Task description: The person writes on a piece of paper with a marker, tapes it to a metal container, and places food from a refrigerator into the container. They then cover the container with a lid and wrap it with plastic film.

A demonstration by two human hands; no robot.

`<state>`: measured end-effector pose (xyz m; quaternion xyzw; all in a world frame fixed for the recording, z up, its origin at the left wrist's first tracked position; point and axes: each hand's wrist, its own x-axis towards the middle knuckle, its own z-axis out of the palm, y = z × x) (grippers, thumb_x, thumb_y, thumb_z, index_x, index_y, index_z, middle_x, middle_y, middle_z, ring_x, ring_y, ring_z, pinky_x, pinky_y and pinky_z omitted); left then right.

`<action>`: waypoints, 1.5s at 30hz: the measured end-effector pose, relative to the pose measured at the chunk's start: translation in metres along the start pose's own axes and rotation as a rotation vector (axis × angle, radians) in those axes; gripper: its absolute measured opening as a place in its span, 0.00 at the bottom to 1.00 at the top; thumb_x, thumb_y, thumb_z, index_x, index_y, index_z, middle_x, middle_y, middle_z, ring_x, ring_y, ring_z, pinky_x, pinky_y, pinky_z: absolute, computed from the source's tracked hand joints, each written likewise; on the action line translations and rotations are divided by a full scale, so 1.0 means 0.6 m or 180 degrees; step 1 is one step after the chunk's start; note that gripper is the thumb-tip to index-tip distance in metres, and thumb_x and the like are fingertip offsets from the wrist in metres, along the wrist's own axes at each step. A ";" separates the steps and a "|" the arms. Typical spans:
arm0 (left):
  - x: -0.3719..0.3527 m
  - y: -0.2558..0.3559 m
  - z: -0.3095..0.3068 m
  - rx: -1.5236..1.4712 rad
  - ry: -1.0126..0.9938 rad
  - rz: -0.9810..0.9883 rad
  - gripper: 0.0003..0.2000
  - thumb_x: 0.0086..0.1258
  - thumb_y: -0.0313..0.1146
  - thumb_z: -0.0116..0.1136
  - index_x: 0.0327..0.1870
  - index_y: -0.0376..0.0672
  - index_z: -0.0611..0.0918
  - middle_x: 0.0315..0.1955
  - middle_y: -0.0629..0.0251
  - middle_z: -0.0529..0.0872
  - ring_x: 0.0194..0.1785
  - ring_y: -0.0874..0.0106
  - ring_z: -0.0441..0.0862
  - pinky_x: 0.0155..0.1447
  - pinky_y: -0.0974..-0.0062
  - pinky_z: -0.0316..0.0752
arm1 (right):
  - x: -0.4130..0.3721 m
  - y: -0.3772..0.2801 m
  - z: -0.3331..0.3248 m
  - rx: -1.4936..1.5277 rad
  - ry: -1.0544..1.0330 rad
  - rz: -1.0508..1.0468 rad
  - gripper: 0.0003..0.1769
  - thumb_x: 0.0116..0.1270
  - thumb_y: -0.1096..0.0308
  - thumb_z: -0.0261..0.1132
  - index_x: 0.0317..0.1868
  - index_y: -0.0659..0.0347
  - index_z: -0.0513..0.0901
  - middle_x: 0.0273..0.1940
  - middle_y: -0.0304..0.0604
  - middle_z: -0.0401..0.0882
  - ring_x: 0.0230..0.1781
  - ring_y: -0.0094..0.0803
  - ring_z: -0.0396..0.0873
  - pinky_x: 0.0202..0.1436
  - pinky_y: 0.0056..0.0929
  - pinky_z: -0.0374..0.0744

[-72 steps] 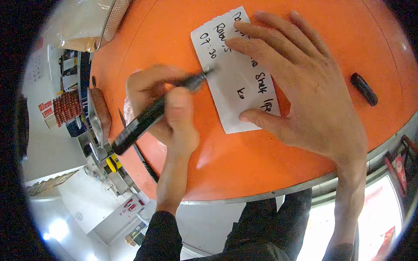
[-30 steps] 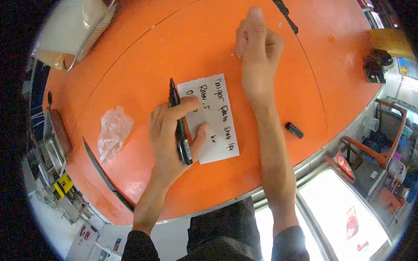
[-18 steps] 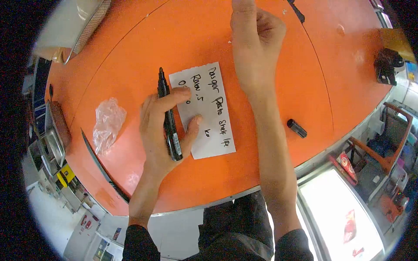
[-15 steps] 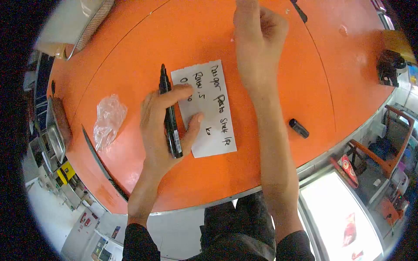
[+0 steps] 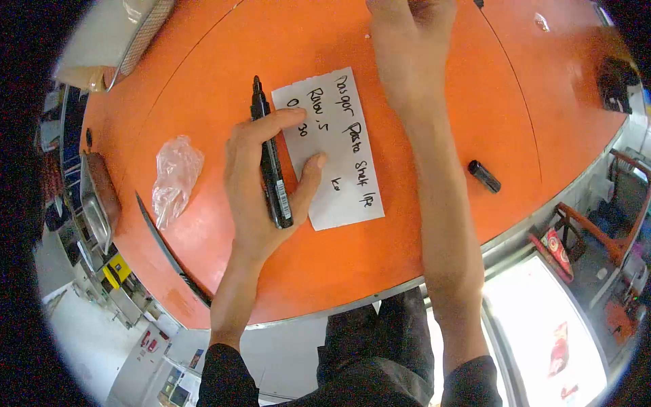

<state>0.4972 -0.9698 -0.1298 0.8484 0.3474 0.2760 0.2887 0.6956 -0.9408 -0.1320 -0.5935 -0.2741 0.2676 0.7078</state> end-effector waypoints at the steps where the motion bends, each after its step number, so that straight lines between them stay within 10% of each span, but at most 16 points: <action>1: 0.001 0.001 0.000 0.0042 -0.0001 -0.0031 0.23 0.51 0.24 0.69 0.51 0.43 0.78 0.45 0.60 0.83 0.47 0.61 0.78 0.54 0.67 0.70 | -0.002 -0.005 -0.002 -0.0159 0.0002 0.0155 0.31 0.75 0.51 0.57 0.13 0.47 0.59 0.12 0.25 0.54 0.14 0.15 0.50 0.18 0.23 0.53; 14: 0.000 0.003 0.001 0.0086 0.0034 0.0058 0.23 0.53 0.25 0.69 0.52 0.43 0.78 0.46 0.60 0.82 0.49 0.61 0.78 0.56 0.67 0.70 | -0.006 -0.004 -0.002 -0.0233 -0.0100 -0.0011 0.30 0.74 0.52 0.58 0.13 0.47 0.59 0.14 0.24 0.55 0.15 0.13 0.53 0.19 0.23 0.54; 26: -0.002 0.003 0.008 -0.0137 0.0091 -0.0002 0.22 0.54 0.23 0.69 0.52 0.40 0.77 0.47 0.56 0.83 0.52 0.63 0.81 0.58 0.68 0.73 | 0.001 0.002 -0.013 -0.0123 -0.0448 -0.0167 0.39 0.73 0.31 0.38 0.12 0.50 0.54 0.12 0.28 0.49 0.14 0.19 0.47 0.20 0.22 0.50; 29: -0.001 0.007 0.005 -0.0041 0.0063 -0.0017 0.22 0.54 0.23 0.69 0.52 0.40 0.77 0.47 0.56 0.83 0.52 0.63 0.81 0.58 0.68 0.73 | -0.002 -0.007 -0.004 -0.0157 -0.0247 -0.0284 0.41 0.73 0.30 0.38 0.13 0.55 0.67 0.13 0.27 0.50 0.14 0.18 0.46 0.20 0.22 0.50; 31: -0.001 0.007 0.007 -0.0123 0.0067 -0.0088 0.22 0.54 0.23 0.69 0.52 0.40 0.77 0.47 0.57 0.83 0.52 0.63 0.81 0.59 0.68 0.73 | -0.010 -0.034 -0.003 -0.0059 -0.0180 0.0357 0.45 0.73 0.30 0.38 0.31 0.65 0.83 0.13 0.25 0.49 0.14 0.17 0.46 0.21 0.22 0.51; 34: 0.000 0.008 0.005 -0.0002 0.0041 -0.0074 0.22 0.54 0.24 0.69 0.52 0.40 0.77 0.47 0.57 0.83 0.52 0.62 0.80 0.59 0.68 0.72 | -0.005 -0.016 -0.004 0.0057 -0.0379 0.0119 0.48 0.72 0.30 0.39 0.52 0.73 0.81 0.14 0.25 0.48 0.15 0.17 0.46 0.21 0.21 0.51; 45: 0.005 0.009 -0.002 0.0097 0.0085 0.0022 0.22 0.53 0.25 0.69 0.51 0.43 0.77 0.43 0.59 0.82 0.46 0.60 0.77 0.54 0.65 0.70 | -0.001 -0.016 -0.012 -0.0089 -0.0311 0.0485 0.50 0.71 0.28 0.36 0.55 0.73 0.79 0.15 0.30 0.58 0.16 0.19 0.53 0.24 0.22 0.56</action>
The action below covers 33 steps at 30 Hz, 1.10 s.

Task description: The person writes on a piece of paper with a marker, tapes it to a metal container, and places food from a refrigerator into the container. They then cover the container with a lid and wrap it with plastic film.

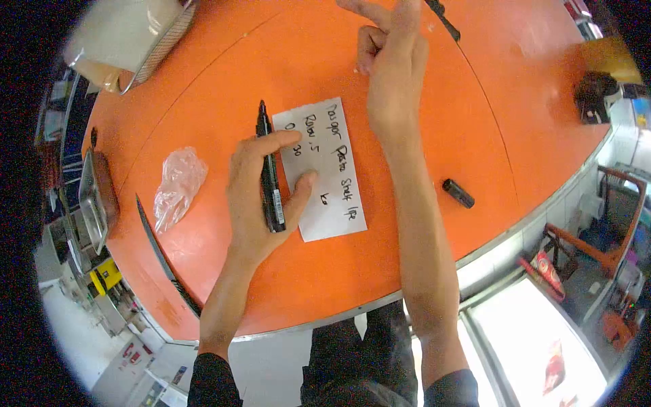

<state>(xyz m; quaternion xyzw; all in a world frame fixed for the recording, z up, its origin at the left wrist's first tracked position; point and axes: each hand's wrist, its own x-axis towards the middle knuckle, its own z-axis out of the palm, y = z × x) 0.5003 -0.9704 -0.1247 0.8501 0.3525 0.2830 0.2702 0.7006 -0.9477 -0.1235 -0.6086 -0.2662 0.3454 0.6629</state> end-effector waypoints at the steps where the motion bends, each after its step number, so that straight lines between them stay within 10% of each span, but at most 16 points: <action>1: -0.001 -0.001 0.000 -0.0011 -0.0019 0.0014 0.22 0.53 0.25 0.68 0.51 0.43 0.77 0.42 0.59 0.81 0.45 0.60 0.76 0.53 0.65 0.69 | -0.004 -0.009 0.009 -0.0086 0.0078 0.0055 0.50 0.71 0.28 0.35 0.57 0.73 0.78 0.16 0.33 0.66 0.17 0.20 0.58 0.26 0.22 0.60; 5: -0.006 -0.004 -0.001 -0.0071 0.0001 -0.0116 0.22 0.53 0.25 0.68 0.51 0.44 0.77 0.42 0.60 0.81 0.44 0.60 0.76 0.53 0.65 0.69 | 0.002 0.016 0.023 0.0096 0.0263 -0.0443 0.49 0.72 0.30 0.34 0.62 0.72 0.74 0.33 0.46 0.83 0.24 0.23 0.68 0.32 0.23 0.66; 8: -0.005 -0.002 0.000 0.0006 -0.0050 -0.0109 0.22 0.53 0.25 0.69 0.51 0.44 0.77 0.42 0.61 0.82 0.45 0.60 0.76 0.53 0.65 0.68 | 0.056 0.093 -0.029 0.2210 -0.0962 0.0073 0.49 0.73 0.30 0.33 0.65 0.72 0.71 0.50 0.53 0.83 0.30 0.26 0.72 0.37 0.25 0.70; 10: -0.004 -0.001 -0.001 0.0004 -0.0011 -0.0058 0.22 0.54 0.25 0.68 0.51 0.44 0.77 0.43 0.61 0.83 0.47 0.60 0.78 0.54 0.66 0.70 | -0.005 -0.022 0.023 0.0446 -0.0020 0.0075 0.47 0.73 0.32 0.37 0.64 0.73 0.71 0.50 0.52 0.83 0.29 0.25 0.71 0.37 0.25 0.69; 14: -0.010 -0.007 0.001 -0.0071 -0.0054 0.0021 0.22 0.54 0.25 0.69 0.51 0.44 0.77 0.45 0.61 0.83 0.50 0.61 0.79 0.57 0.66 0.71 | -0.020 0.020 -0.002 0.0144 -0.0434 -0.0692 0.38 0.72 0.36 0.48 0.63 0.63 0.74 0.57 0.51 0.79 0.43 0.32 0.77 0.52 0.32 0.74; 16: -0.006 -0.007 0.005 -0.0055 0.0040 0.0148 0.20 0.58 0.25 0.68 0.53 0.43 0.77 0.45 0.60 0.83 0.50 0.63 0.81 0.58 0.67 0.71 | -0.043 0.023 -0.009 -0.0860 -0.0202 -0.1253 0.16 0.75 0.62 0.54 0.34 0.65 0.79 0.33 0.42 0.80 0.34 0.28 0.74 0.44 0.28 0.74; 17: -0.005 -0.010 0.013 -0.0067 0.0009 0.0174 0.20 0.58 0.25 0.68 0.53 0.43 0.77 0.45 0.60 0.83 0.50 0.63 0.81 0.58 0.67 0.71 | -0.067 0.032 -0.025 -0.1003 -0.0541 -0.1205 0.11 0.70 0.67 0.55 0.42 0.66 0.79 0.43 0.44 0.80 0.45 0.31 0.74 0.54 0.30 0.72; 26: -0.018 -0.004 0.003 -0.1087 0.0958 0.0143 0.34 0.72 0.61 0.45 0.57 0.31 0.70 0.36 0.57 0.78 0.35 0.72 0.78 0.43 0.74 0.71 | -0.185 0.005 -0.086 -0.2920 -0.2023 -0.1656 0.26 0.45 0.71 0.64 0.51 0.57 0.80 0.68 0.43 0.70 0.72 0.50 0.60 0.76 0.53 0.54; 29: -0.031 0.016 -0.013 -0.1200 0.0694 -0.0039 0.35 0.70 0.62 0.47 0.56 0.32 0.70 0.34 0.58 0.77 0.32 0.71 0.77 0.41 0.75 0.70 | -0.186 0.009 -0.096 -0.2899 -0.2085 -0.1651 0.28 0.45 0.71 0.65 0.52 0.55 0.80 0.68 0.40 0.70 0.74 0.46 0.58 0.78 0.52 0.51; 33: -0.034 0.008 -0.026 -0.1291 0.0386 0.0748 0.17 0.65 0.38 0.64 0.42 0.32 0.76 0.28 0.62 0.79 0.27 0.77 0.70 0.30 0.80 0.63 | -0.187 0.017 -0.104 -0.2886 -0.1998 -0.1647 0.31 0.44 0.71 0.65 0.56 0.54 0.79 0.68 0.40 0.70 0.74 0.44 0.58 0.78 0.51 0.51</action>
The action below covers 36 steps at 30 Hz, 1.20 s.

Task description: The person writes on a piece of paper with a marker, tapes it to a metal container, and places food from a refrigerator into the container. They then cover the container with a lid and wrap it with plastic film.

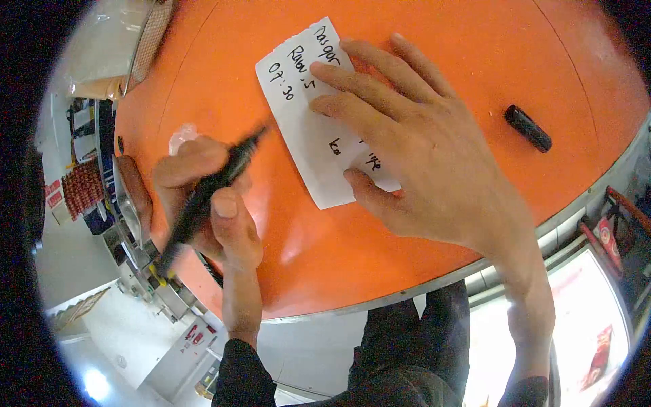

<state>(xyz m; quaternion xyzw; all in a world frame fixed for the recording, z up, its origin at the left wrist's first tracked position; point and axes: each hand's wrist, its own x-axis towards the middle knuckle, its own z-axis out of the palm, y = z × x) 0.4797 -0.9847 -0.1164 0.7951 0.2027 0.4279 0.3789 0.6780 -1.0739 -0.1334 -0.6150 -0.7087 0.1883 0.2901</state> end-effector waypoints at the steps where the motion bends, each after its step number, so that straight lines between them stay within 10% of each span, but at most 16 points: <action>1: -0.004 -0.007 0.012 -0.0404 0.0245 -0.0088 0.13 0.62 0.33 0.66 0.38 0.34 0.77 0.22 0.65 0.78 0.25 0.78 0.69 0.29 0.80 0.61 | 0.000 -0.001 -0.001 0.0049 0.0014 0.0039 0.33 0.44 0.71 0.66 0.57 0.54 0.79 0.68 0.40 0.70 0.74 0.44 0.58 0.79 0.51 0.51; 36: -0.006 -0.034 0.014 0.1014 -0.0152 -0.0190 0.08 0.51 0.34 0.68 0.28 0.45 0.81 0.25 0.71 0.80 0.31 0.69 0.73 0.41 0.71 0.63 | 0.000 0.028 0.026 -0.0645 0.0143 -0.0052 0.43 0.40 0.75 0.73 0.64 0.54 0.75 0.69 0.40 0.69 0.73 0.40 0.60 0.79 0.47 0.54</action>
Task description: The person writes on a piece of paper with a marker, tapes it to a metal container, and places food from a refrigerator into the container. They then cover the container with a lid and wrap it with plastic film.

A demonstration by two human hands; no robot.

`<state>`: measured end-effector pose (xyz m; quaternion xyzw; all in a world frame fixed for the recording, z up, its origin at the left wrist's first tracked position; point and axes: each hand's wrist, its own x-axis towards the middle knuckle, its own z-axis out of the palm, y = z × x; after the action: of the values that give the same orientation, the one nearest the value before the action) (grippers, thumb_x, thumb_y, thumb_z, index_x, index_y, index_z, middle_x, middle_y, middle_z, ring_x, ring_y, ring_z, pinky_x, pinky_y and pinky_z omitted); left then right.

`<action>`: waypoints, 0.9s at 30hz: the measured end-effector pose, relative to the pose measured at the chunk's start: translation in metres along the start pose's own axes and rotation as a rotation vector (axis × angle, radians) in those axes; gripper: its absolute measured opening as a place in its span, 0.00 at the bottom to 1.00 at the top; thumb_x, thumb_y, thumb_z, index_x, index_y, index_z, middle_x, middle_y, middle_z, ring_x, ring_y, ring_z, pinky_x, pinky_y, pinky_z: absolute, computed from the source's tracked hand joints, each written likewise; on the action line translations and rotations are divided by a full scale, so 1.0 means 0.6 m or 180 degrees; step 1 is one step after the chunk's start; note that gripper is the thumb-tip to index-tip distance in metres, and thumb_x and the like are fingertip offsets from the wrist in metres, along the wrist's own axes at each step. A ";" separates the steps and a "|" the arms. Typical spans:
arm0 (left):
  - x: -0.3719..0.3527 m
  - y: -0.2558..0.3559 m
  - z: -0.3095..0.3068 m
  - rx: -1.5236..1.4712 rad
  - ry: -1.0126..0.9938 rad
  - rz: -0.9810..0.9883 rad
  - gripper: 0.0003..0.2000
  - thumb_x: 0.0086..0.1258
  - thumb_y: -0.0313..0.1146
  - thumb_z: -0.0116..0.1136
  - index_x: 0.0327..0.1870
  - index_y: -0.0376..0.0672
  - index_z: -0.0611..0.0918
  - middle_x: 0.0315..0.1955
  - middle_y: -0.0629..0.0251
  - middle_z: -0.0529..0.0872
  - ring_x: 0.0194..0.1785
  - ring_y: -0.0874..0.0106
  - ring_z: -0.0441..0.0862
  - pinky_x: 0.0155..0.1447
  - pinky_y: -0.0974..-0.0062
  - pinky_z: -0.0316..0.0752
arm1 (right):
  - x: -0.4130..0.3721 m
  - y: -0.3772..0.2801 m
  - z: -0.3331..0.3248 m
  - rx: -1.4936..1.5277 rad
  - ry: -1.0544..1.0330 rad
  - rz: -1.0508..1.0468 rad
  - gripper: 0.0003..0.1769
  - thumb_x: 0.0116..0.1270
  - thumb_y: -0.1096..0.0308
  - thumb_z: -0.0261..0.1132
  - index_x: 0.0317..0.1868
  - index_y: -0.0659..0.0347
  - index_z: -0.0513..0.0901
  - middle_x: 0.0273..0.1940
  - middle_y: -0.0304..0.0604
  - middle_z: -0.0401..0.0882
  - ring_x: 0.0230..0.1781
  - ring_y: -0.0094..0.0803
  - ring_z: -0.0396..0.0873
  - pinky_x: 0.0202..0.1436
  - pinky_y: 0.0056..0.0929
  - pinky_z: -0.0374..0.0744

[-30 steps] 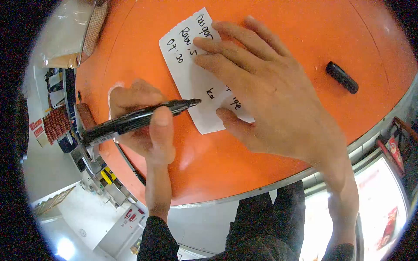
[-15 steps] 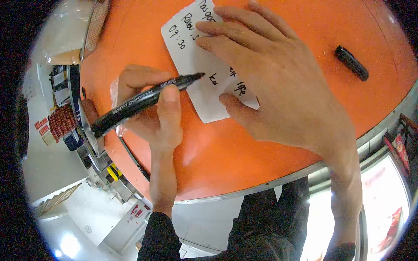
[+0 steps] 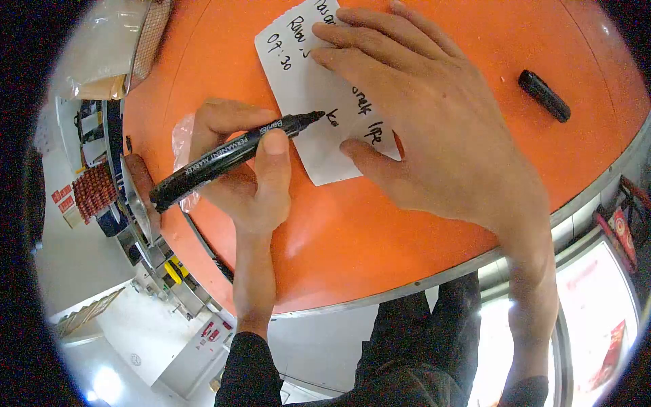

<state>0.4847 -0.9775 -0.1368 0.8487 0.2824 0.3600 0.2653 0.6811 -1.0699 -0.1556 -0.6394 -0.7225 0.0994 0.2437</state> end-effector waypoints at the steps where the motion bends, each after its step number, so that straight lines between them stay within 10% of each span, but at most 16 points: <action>1: -0.001 0.000 0.002 -0.0003 -0.0001 0.0003 0.08 0.51 0.34 0.68 0.28 0.45 0.81 0.25 0.71 0.80 0.31 0.69 0.73 0.41 0.71 0.63 | 0.000 -0.001 -0.001 0.0013 -0.0036 0.0018 0.43 0.39 0.75 0.73 0.64 0.54 0.75 0.69 0.40 0.69 0.73 0.40 0.60 0.79 0.47 0.53; 27: 0.010 0.017 0.018 0.0240 0.0123 0.0206 0.13 0.58 0.20 0.62 0.44 0.44 0.84 0.32 0.63 0.86 0.29 0.69 0.81 0.30 0.75 0.75 | 0.012 -0.030 -0.036 0.0795 -0.0013 0.0234 0.39 0.47 0.66 0.72 0.64 0.59 0.74 0.67 0.46 0.70 0.71 0.45 0.63 0.76 0.48 0.56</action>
<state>0.4993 -0.9836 -0.1339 0.8597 0.2732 0.3738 0.2159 0.6750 -1.0697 -0.1273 -0.6299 -0.6810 0.1988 0.3161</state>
